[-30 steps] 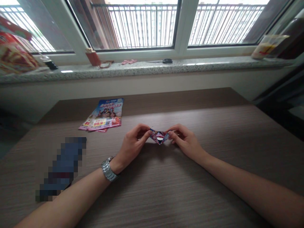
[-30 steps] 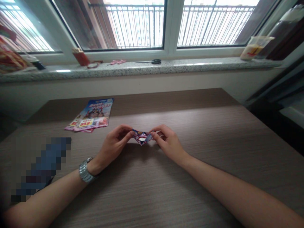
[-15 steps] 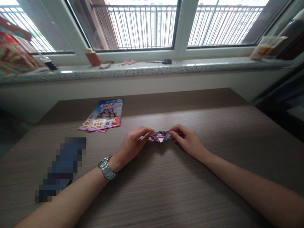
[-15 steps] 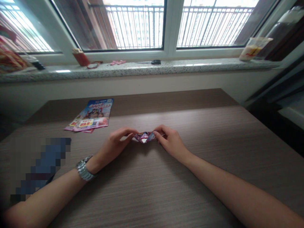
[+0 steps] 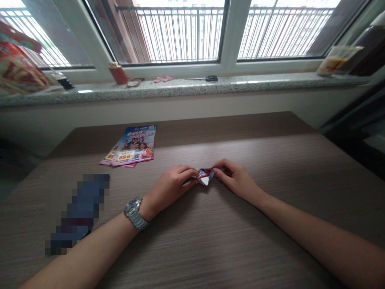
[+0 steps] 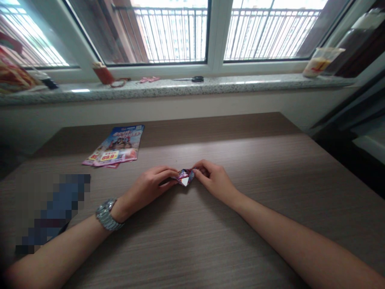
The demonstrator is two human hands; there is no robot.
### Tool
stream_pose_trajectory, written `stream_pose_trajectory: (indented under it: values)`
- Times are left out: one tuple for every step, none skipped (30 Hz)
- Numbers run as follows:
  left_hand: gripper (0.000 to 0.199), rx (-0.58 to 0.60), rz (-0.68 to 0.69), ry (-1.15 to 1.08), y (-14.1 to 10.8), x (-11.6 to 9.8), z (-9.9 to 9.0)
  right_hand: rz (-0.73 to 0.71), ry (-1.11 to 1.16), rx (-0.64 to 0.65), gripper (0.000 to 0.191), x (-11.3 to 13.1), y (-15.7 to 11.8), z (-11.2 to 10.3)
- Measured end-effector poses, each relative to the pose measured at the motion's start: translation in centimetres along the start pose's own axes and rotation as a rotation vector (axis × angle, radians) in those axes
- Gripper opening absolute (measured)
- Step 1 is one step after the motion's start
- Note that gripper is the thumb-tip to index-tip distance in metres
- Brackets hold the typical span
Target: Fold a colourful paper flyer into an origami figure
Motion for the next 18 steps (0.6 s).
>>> stream_pose_trajectory:
  values:
    - [0.018, 0.001, 0.0, 0.008, 0.0, -0.01, -0.05, -0.008, -0.013, -0.005, 0.017, -0.02, -0.04, 0.04]
    - [0.019, 0.003, 0.0, 0.014, -0.01, -0.01, -0.1, -0.021, -0.023, -0.01, 0.017, -0.01, -0.08, 0.06]
    - [0.019, 0.003, 0.002, 0.02, -0.03, -0.02, -0.16, -0.043, -0.034, -0.014, 0.019, 0.02, -0.12, 0.06]
    - [0.018, 0.002, 0.004, 0.026, -0.04, -0.01, -0.21, -0.075, -0.053, -0.013, 0.022, 0.08, -0.15, 0.05]
    - [0.018, 0.001, 0.005, 0.032, -0.06, 0.01, -0.24, -0.12, -0.08, -0.005, 0.024, 0.16, -0.18, 0.02]
    - [0.018, 0.0, 0.005, 0.039, -0.07, 0.06, -0.26, -0.175, -0.116, 0.005, 0.025, 0.25, -0.18, -0.03]
    - [0.019, -0.001, 0.005, 0.046, -0.08, 0.11, -0.25, -0.238, -0.156, 0.019, 0.025, 0.32, -0.17, -0.07]
    - [0.019, -0.002, 0.007, 0.053, -0.08, 0.17, -0.24, -0.3, -0.197, 0.031, 0.024, 0.36, -0.14, -0.12]
    - [0.019, -0.003, 0.013, 0.061, -0.08, 0.23, -0.21, -0.354, -0.233, 0.038, 0.022, 0.35, -0.09, -0.16]
    - [0.018, -0.004, 0.018, 0.067, -0.07, 0.27, -0.17, -0.396, -0.26, 0.04, 0.021, 0.28, -0.02, -0.19]
    - [0.018, -0.005, 0.024, 0.073, -0.06, 0.29, -0.14, -0.425, -0.281, 0.038, 0.02, 0.16, 0.06, -0.21]
    - [0.017, -0.006, 0.03, 0.078, -0.05, 0.28, -0.11, -0.444, -0.299, 0.036, 0.019, 0.02, 0.13, -0.22]
    - [0.017, -0.006, 0.035, 0.083, -0.04, 0.23, -0.09, -0.456, -0.314, 0.037, 0.018, -0.13, 0.2, -0.22]
    - [0.016, -0.004, 0.038, 0.089, -0.04, 0.16, -0.07, -0.463, -0.326, 0.036, 0.018, -0.25, 0.25, -0.22]
    - [0.017, -0.004, 0.041, 0.096, -0.05, 0.06, -0.07, -0.469, -0.336, 0.035, 0.017, -0.35, 0.28, -0.22]
    - [0.019, -0.003, 0.042, 0.108, -0.06, -0.05, -0.08, -0.474, -0.345, 0.036, 0.017, -0.41, 0.29, -0.21]
    - [0.021, 0.0, 0.041, 0.125, -0.09, -0.16, -0.08, -0.477, -0.354, 0.036, 0.016, -0.43, 0.27, -0.21]
    - [0.023, 0.007, 0.039, 0.145, -0.11, -0.25, -0.09, -0.481, -0.363, 0.036, 0.015, -0.42, 0.25, -0.21]
Point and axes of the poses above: each hand's wrist, its own y-axis towards the middle knuckle, its own z-axis out of the palm, x = y × z, the point moved 1 cm from there along y, towards the middle knuckle, and after that the axes turned 14 degrees about -y, right-handed, at the moved point
